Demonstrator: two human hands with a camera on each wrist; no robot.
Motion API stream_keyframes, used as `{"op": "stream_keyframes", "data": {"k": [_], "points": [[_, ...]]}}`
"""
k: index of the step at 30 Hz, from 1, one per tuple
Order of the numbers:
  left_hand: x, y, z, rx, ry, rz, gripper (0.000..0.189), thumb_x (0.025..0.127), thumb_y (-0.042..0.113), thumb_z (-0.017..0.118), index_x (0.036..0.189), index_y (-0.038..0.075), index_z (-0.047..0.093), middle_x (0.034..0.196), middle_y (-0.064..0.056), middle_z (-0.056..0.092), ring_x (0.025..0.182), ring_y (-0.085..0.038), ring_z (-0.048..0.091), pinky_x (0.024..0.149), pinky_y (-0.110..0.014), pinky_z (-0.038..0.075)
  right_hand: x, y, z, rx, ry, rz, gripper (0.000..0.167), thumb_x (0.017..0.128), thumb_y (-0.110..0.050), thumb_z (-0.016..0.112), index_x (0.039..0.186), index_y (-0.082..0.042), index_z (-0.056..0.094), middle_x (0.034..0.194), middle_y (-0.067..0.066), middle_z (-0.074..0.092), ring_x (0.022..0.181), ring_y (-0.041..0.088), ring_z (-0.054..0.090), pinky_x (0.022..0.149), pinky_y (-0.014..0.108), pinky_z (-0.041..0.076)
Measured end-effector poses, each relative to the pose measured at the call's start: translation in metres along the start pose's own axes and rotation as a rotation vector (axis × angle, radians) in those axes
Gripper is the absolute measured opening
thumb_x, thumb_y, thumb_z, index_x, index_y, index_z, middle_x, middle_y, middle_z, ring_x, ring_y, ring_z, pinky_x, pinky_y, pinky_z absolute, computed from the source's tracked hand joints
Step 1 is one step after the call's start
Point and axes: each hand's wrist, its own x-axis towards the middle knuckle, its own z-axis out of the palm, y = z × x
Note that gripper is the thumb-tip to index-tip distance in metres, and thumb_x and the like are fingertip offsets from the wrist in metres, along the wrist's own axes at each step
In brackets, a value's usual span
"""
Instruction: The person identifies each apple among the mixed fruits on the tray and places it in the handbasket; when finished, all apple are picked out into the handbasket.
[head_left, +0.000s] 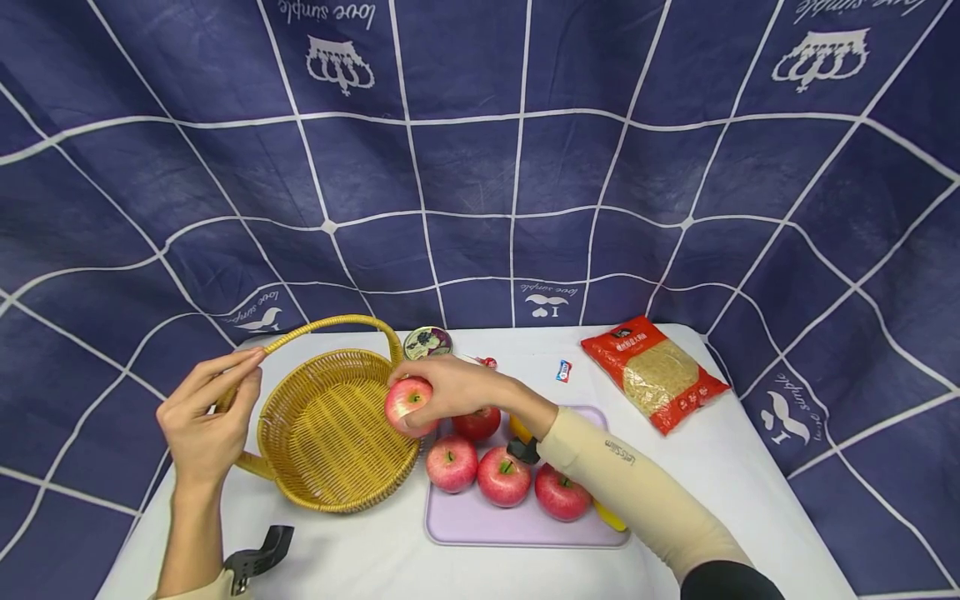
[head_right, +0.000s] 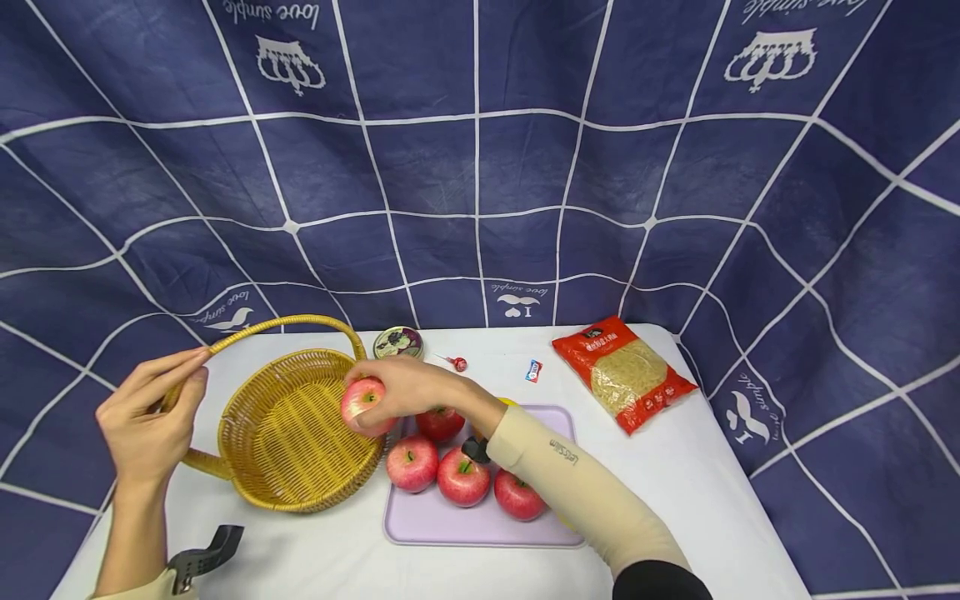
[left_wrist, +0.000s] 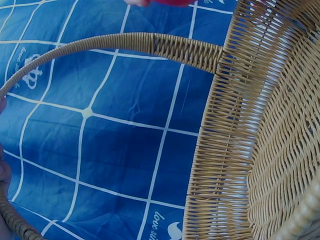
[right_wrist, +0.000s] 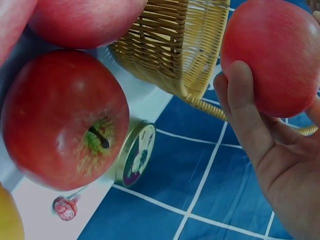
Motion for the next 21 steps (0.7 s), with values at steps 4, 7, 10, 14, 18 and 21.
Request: {"op": "stream_keyframes", "data": {"k": [4,7,10,14,18,21], "points": [[0.0,0.0,0.0,0.007,-0.004,-0.001,0.01,0.081,-0.015,0.068,0.089,-0.016,0.074,0.095,-0.023,0.074,0.091,-0.008,0.071,0.08,-0.01,0.053,0.008,0.001,0.003,0.012,-0.02,-0.005,0.048,0.078,-0.034,0.076,0.124,-0.03,0.061,0.102,-0.019,0.064,0.092,0.002,0.061,0.081,0.017,0.053],[0.0,0.0,0.001,0.011,-0.005,-0.001,0.01,0.081,-0.014,0.068,0.089,-0.016,0.074,0.095,-0.023,0.074,0.091,-0.008,0.071,0.08,-0.01,0.053,0.013,0.001,0.006,0.018,-0.032,0.002,0.047,0.078,-0.033,0.076,0.122,-0.03,0.061,0.1,-0.019,0.065,0.091,0.003,0.061,0.08,0.017,0.053],[-0.001,0.0,0.001,0.009,-0.005,-0.001,0.01,0.081,-0.014,0.068,0.089,-0.016,0.074,0.095,-0.023,0.074,0.091,-0.008,0.071,0.08,-0.011,0.053,0.018,0.002,0.008,0.026,-0.038,0.013,0.046,0.078,-0.033,0.077,0.121,-0.03,0.061,0.099,-0.017,0.065,0.091,0.004,0.061,0.079,0.017,0.053],[-0.001,0.0,0.002,0.002,-0.005,-0.001,0.01,0.08,-0.015,0.068,0.089,-0.016,0.074,0.095,-0.024,0.074,0.092,-0.009,0.071,0.081,-0.011,0.054,0.025,0.007,0.01,0.012,-0.051,0.017,0.047,0.079,-0.034,0.079,0.123,-0.027,0.062,0.1,-0.015,0.065,0.092,0.004,0.06,0.08,0.017,0.052],[0.0,0.0,0.002,0.01,-0.008,-0.002,0.01,0.08,-0.015,0.069,0.089,-0.016,0.074,0.095,-0.023,0.074,0.092,-0.009,0.071,0.082,-0.011,0.054,0.032,0.012,0.013,-0.009,-0.085,0.014,0.048,0.081,-0.036,0.079,0.124,-0.027,0.06,0.102,-0.015,0.064,0.093,0.004,0.06,0.082,0.017,0.05],[0.0,0.0,0.002,0.018,-0.009,-0.005,0.011,0.081,-0.014,0.069,0.09,-0.015,0.074,0.096,-0.023,0.074,0.092,-0.008,0.071,0.081,-0.011,0.054,0.038,0.015,0.015,0.004,-0.112,0.013,0.048,0.082,-0.035,0.079,0.124,-0.027,0.059,0.103,-0.014,0.064,0.092,0.005,0.06,0.082,0.017,0.051]]}}
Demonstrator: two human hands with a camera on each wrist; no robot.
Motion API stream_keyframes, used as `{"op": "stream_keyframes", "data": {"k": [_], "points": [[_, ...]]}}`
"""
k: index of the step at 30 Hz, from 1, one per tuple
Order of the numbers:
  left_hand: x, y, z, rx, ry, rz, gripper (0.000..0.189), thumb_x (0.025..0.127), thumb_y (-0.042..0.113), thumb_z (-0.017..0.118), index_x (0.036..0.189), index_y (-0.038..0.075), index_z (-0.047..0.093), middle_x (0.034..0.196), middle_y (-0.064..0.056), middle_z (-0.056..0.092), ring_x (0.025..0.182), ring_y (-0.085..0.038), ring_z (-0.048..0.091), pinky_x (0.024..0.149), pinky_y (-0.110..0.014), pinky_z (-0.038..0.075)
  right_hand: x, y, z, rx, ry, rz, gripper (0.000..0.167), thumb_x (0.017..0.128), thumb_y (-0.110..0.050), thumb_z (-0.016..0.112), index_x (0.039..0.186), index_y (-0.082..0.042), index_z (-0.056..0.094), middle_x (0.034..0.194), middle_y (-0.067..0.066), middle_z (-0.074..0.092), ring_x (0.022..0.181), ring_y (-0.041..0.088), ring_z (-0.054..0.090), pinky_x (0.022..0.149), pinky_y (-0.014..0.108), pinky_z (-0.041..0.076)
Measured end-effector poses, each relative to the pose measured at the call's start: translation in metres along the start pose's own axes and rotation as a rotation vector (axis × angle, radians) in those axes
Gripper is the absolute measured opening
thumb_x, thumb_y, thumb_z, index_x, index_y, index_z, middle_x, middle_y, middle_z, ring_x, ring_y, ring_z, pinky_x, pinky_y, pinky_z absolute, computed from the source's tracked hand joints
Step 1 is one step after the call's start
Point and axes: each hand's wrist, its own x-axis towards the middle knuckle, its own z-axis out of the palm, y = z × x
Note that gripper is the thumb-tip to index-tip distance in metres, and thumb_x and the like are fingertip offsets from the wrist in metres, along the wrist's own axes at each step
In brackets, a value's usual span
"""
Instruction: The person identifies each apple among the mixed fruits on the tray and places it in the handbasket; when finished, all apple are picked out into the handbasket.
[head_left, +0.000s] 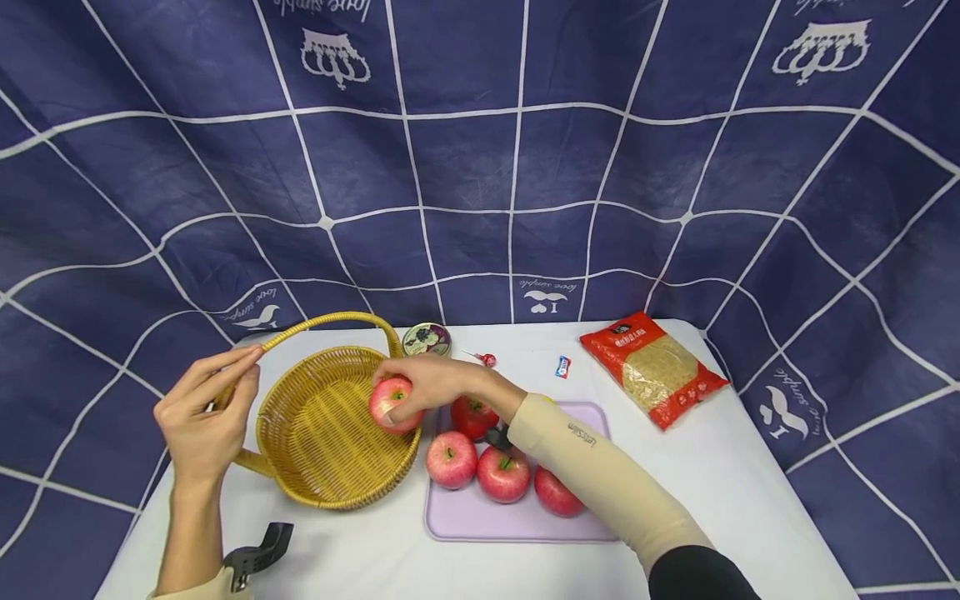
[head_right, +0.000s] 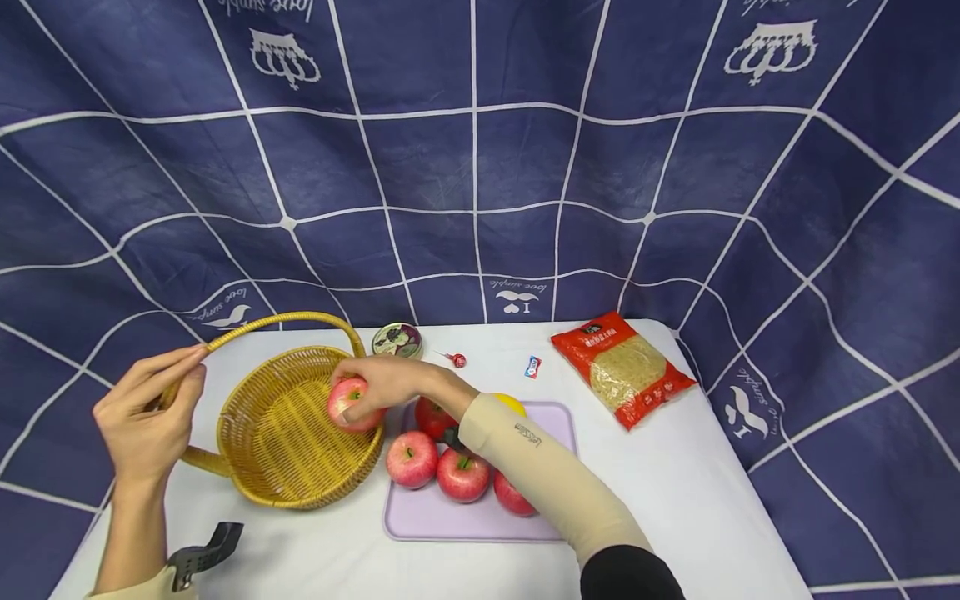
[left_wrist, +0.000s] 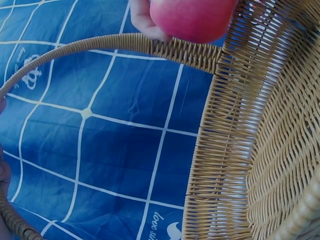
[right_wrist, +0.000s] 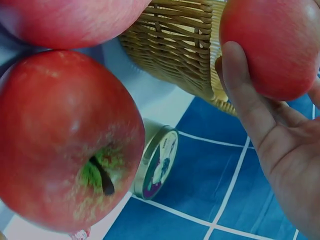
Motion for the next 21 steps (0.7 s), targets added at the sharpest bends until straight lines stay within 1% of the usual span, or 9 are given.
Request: {"op": "stream_keyframes", "data": {"k": [5,13,21], "points": [[-0.001,0.001,-0.001,-0.005,0.005,-0.007,0.011,0.08,-0.015,0.068,0.09,-0.016,0.074,0.096,-0.024,0.074,0.091,-0.008,0.071,0.079,-0.009,0.053,0.011,0.002,0.004,0.03,-0.031,-0.008,0.047,0.081,-0.033,0.078,0.123,-0.026,0.058,0.102,-0.013,0.065,0.091,0.005,0.061,0.081,0.016,0.051],[-0.002,-0.001,-0.001,-0.017,0.007,-0.011,0.011,0.08,-0.016,0.068,0.09,-0.016,0.074,0.096,-0.024,0.074,0.092,-0.009,0.071,0.08,-0.01,0.054,0.022,0.002,0.008,0.042,-0.044,0.01,0.046,0.081,-0.034,0.077,0.122,-0.027,0.058,0.101,-0.012,0.065,0.09,0.007,0.062,0.079,0.017,0.052],[-0.001,-0.001,-0.001,-0.017,0.002,-0.012,0.011,0.08,-0.016,0.068,0.09,-0.016,0.074,0.096,-0.024,0.074,0.092,-0.009,0.071,0.08,-0.011,0.054,0.033,0.003,0.01,0.02,-0.05,0.039,0.046,0.083,-0.037,0.077,0.124,-0.027,0.057,0.102,-0.012,0.065,0.091,0.007,0.062,0.081,0.017,0.05]]}}
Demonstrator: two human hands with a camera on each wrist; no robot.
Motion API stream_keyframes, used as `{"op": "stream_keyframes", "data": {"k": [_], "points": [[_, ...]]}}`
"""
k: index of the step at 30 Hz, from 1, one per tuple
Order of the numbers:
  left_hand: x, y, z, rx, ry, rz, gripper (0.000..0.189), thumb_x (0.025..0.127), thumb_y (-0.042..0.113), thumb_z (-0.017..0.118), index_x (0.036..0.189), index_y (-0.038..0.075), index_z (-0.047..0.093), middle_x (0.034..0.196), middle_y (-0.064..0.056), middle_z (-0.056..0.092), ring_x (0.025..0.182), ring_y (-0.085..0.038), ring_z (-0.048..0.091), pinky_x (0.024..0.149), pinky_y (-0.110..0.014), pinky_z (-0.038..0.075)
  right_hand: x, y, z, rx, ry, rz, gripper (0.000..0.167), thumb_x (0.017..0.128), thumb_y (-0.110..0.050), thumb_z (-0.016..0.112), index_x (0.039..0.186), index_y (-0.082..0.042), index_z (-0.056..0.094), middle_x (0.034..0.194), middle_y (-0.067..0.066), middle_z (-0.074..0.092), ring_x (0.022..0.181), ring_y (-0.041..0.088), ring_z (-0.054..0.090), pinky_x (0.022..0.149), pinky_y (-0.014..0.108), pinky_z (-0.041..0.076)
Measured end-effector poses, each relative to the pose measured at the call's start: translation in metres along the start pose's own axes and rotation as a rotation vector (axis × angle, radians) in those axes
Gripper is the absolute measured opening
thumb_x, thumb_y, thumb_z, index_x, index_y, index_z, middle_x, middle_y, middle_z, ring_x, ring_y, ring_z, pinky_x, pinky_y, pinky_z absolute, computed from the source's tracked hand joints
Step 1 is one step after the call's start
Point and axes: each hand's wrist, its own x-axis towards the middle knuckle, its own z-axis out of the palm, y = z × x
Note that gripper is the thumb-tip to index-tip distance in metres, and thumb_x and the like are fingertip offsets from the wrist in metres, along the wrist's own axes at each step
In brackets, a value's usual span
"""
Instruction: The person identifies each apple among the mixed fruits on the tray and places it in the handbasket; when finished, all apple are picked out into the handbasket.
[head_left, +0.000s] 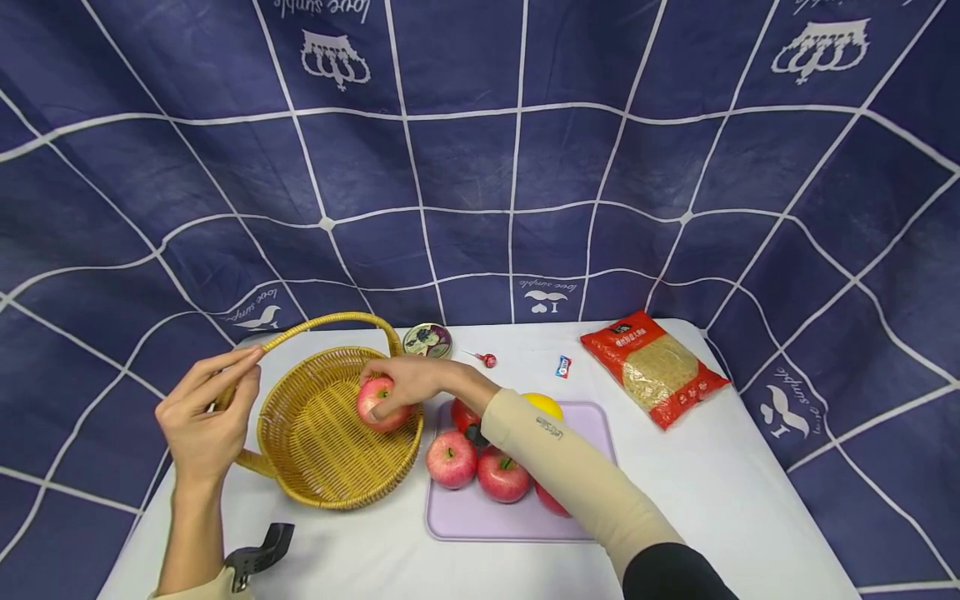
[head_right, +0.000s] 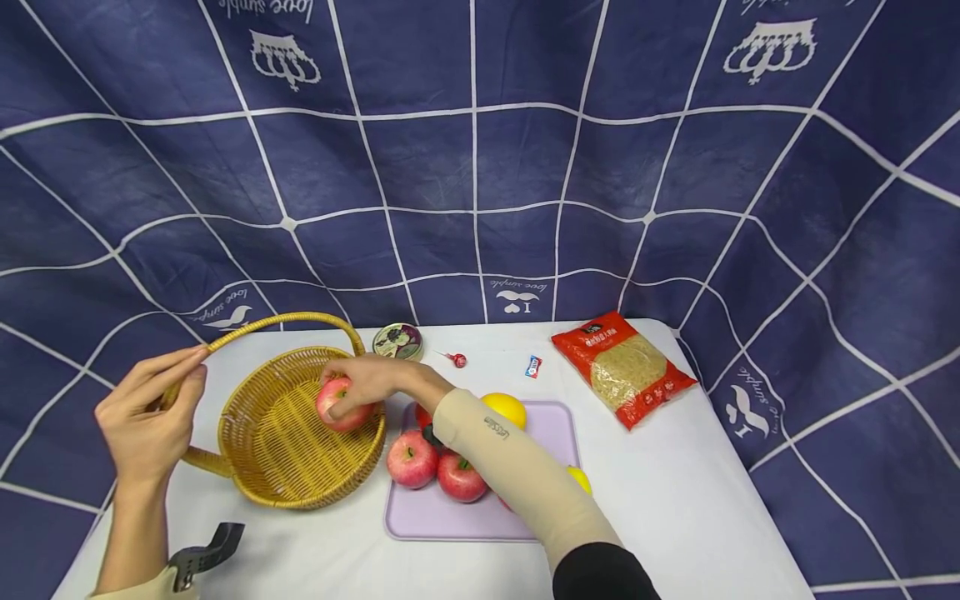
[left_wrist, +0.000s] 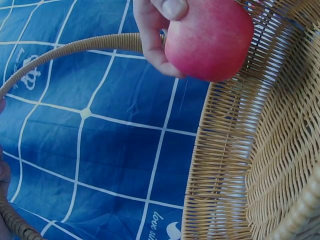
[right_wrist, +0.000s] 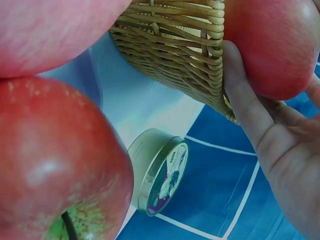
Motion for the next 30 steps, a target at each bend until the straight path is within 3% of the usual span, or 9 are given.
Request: {"op": "stream_keyframes", "data": {"k": [15,23,30], "points": [[0.0,0.0,0.0,0.01,-0.003,-0.004,0.011,0.08,-0.015,0.069,0.09,-0.016,0.074,0.097,-0.024,0.074,0.091,-0.007,0.071,0.078,-0.009,0.053,0.019,-0.006,0.011,-0.101,-0.024,0.067,0.047,0.082,-0.042,0.077,0.123,-0.027,0.057,0.105,-0.013,0.062,0.095,0.006,0.059,0.08,0.015,0.047],[-0.001,-0.001,0.0,-0.005,0.006,-0.005,0.011,0.08,-0.016,0.069,0.09,-0.017,0.074,0.096,-0.024,0.074,0.091,-0.008,0.071,0.079,-0.009,0.053,0.03,-0.011,0.023,-0.222,-0.104,0.126,0.05,0.079,-0.046,0.078,0.121,-0.032,0.056,0.102,-0.012,0.061,0.095,0.007,0.057,0.076,0.017,0.047],[-0.001,-0.002,0.0,0.0,0.004,0.0,0.011,0.08,-0.016,0.069,0.089,-0.016,0.074,0.096,-0.024,0.074,0.092,-0.009,0.071,0.081,-0.011,0.054,0.034,-0.015,0.035,-0.258,-0.155,0.091,0.05,0.081,-0.042,0.08,0.122,-0.029,0.056,0.103,-0.009,0.061,0.096,0.006,0.057,0.075,0.014,0.047]]}}
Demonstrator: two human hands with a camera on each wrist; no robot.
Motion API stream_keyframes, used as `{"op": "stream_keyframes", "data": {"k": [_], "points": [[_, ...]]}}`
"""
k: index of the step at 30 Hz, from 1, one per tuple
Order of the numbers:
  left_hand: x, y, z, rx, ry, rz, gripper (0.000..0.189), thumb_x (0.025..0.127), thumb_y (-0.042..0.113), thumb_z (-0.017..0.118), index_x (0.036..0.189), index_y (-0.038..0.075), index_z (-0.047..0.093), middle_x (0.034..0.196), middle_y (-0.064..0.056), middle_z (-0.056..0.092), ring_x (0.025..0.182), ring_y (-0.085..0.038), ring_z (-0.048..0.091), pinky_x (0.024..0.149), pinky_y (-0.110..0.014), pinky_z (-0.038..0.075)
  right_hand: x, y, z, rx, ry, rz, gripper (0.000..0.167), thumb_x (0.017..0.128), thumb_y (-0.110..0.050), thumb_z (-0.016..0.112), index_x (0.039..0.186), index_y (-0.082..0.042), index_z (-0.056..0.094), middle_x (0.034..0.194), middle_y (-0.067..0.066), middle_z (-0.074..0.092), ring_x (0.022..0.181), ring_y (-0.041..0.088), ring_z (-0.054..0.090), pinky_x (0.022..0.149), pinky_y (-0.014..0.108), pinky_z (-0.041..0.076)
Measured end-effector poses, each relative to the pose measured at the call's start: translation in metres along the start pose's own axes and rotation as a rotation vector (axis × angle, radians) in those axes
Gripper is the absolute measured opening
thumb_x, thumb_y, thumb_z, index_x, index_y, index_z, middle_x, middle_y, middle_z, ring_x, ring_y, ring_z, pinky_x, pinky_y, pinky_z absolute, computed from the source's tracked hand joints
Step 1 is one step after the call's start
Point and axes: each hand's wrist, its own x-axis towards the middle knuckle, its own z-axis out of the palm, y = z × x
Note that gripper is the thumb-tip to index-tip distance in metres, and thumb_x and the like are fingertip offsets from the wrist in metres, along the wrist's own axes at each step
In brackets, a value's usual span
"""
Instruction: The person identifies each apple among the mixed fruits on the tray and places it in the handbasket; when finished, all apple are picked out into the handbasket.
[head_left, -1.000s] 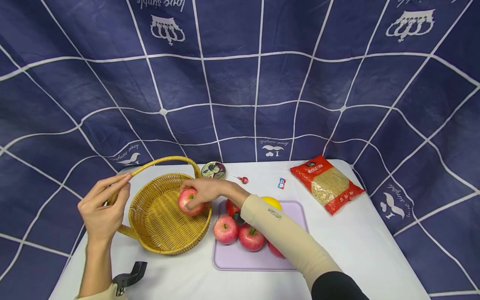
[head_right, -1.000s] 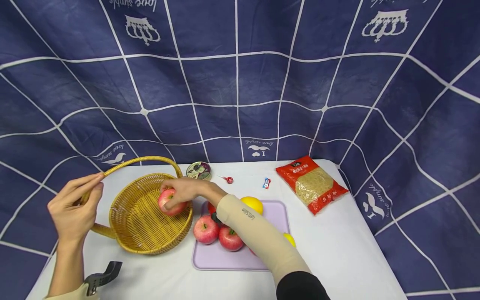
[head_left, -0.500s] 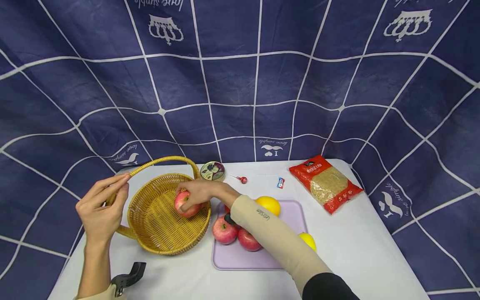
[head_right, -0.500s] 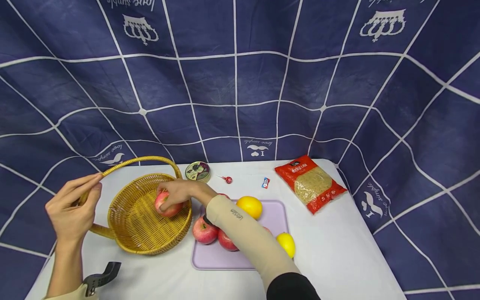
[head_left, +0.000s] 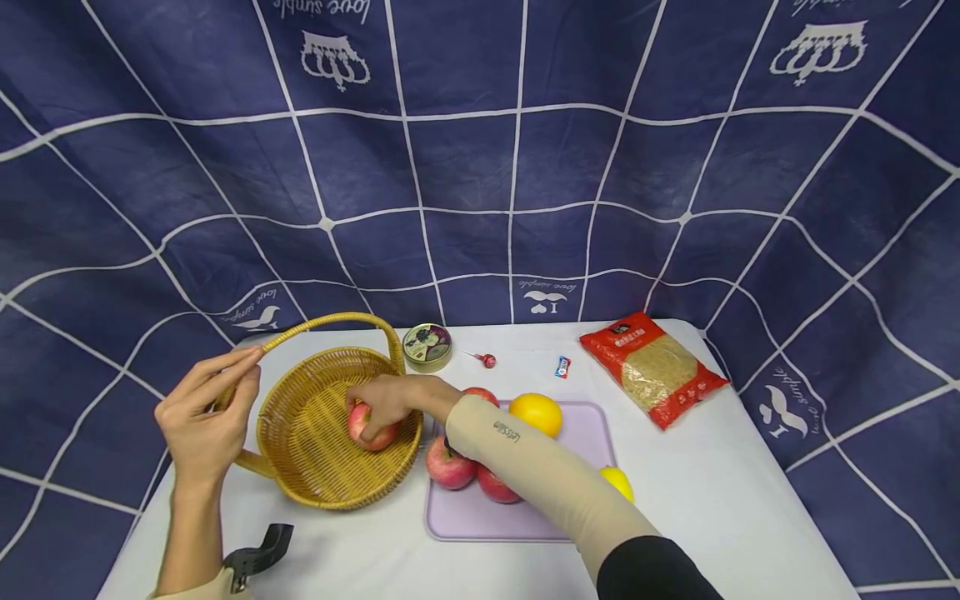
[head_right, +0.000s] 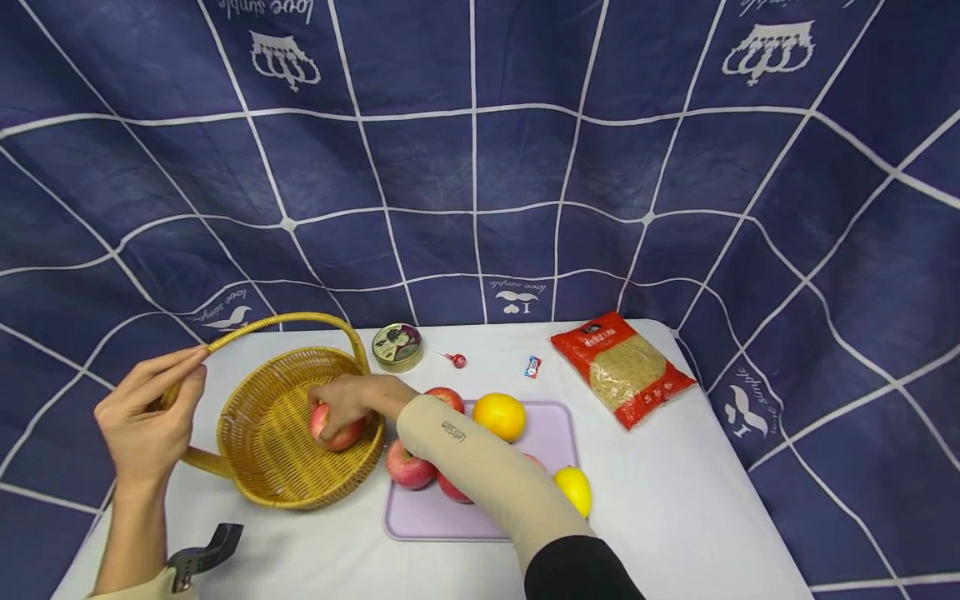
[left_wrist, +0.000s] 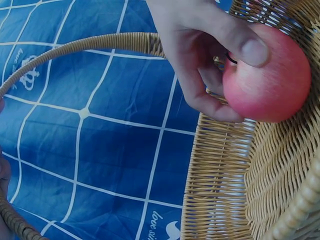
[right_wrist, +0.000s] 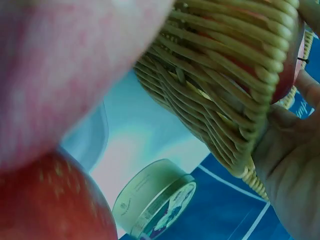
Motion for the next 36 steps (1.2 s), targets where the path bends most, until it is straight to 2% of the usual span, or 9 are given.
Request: {"op": "stream_keyframes", "data": {"k": [5,9,14,18,23,26,36], "points": [[0.0,0.0,0.0,-0.01,-0.002,-0.001,0.01,0.08,-0.016,0.069,0.089,-0.017,0.074,0.096,-0.024,0.074,0.092,-0.009,0.071,0.08,-0.011,0.054,0.001,-0.002,0.002,-0.001,-0.014,0.01,0.053,0.081,-0.045,0.081,0.124,-0.029,0.056,0.106,-0.01,0.06,0.099,0.005,0.056,0.079,0.014,0.046],[0.0,0.0,0.0,-0.007,0.001,0.002,0.01,0.08,-0.016,0.069,0.089,-0.017,0.074,0.096,-0.024,0.074,0.091,-0.009,0.071,0.08,-0.01,0.054,0.002,-0.002,0.001,-0.019,-0.03,0.005,0.057,0.08,-0.041,0.083,0.128,-0.028,0.055,0.109,-0.01,0.06,0.1,0.004,0.055,0.081,0.014,0.045],[0.0,0.0,0.0,-0.012,-0.001,0.0,0.011,0.079,-0.016,0.069,0.089,-0.017,0.074,0.096,-0.024,0.074,0.091,-0.009,0.071,0.079,-0.01,0.054,0.001,-0.003,-0.005,-0.08,-0.056,0.025,0.06,0.078,-0.035,0.086,0.13,-0.03,0.056,0.109,-0.011,0.059,0.099,0.007,0.054,0.077,0.017,0.046],[0.0,0.0,0.0,-0.004,-0.001,0.003,0.011,0.08,-0.016,0.069,0.09,-0.017,0.074,0.096,-0.024,0.074,0.091,-0.009,0.071,0.079,-0.01,0.053,-0.001,-0.003,-0.007,-0.083,-0.059,0.045,0.06,0.079,-0.034,0.086,0.131,-0.032,0.056,0.11,-0.009,0.059,0.096,0.01,0.054,0.07,0.019,0.051],[0.0,0.0,0.0,0.001,-0.003,0.002,0.011,0.08,-0.015,0.069,0.09,-0.016,0.074,0.096,-0.024,0.074,0.091,-0.008,0.071,0.078,-0.009,0.053,-0.001,-0.002,-0.007,0.001,-0.046,0.088,0.062,0.082,-0.032,0.084,0.135,-0.034,0.053,0.11,-0.006,0.059,0.076,0.013,0.067,0.06,0.024,0.057],[0.0,0.0,0.001,0.004,-0.006,0.0,0.011,0.081,-0.015,0.069,0.09,-0.016,0.074,0.097,-0.024,0.074,0.091,-0.008,0.071,0.078,-0.009,0.053,0.001,-0.001,-0.006,0.066,-0.031,0.121,0.061,0.083,-0.032,0.083,0.136,-0.036,0.051,0.106,-0.005,0.059,0.064,0.019,0.069,0.057,0.029,0.059],[0.0,0.0,0.001,0.004,-0.003,-0.004,0.011,0.08,-0.016,0.069,0.09,-0.016,0.074,0.097,-0.024,0.074,0.092,-0.008,0.071,0.078,-0.009,0.053,0.013,-0.004,-0.006,0.094,0.009,0.144,0.064,0.085,-0.03,0.081,0.141,-0.035,0.049,0.101,-0.004,0.06,0.063,0.021,0.07,0.055,0.029,0.059]]}}
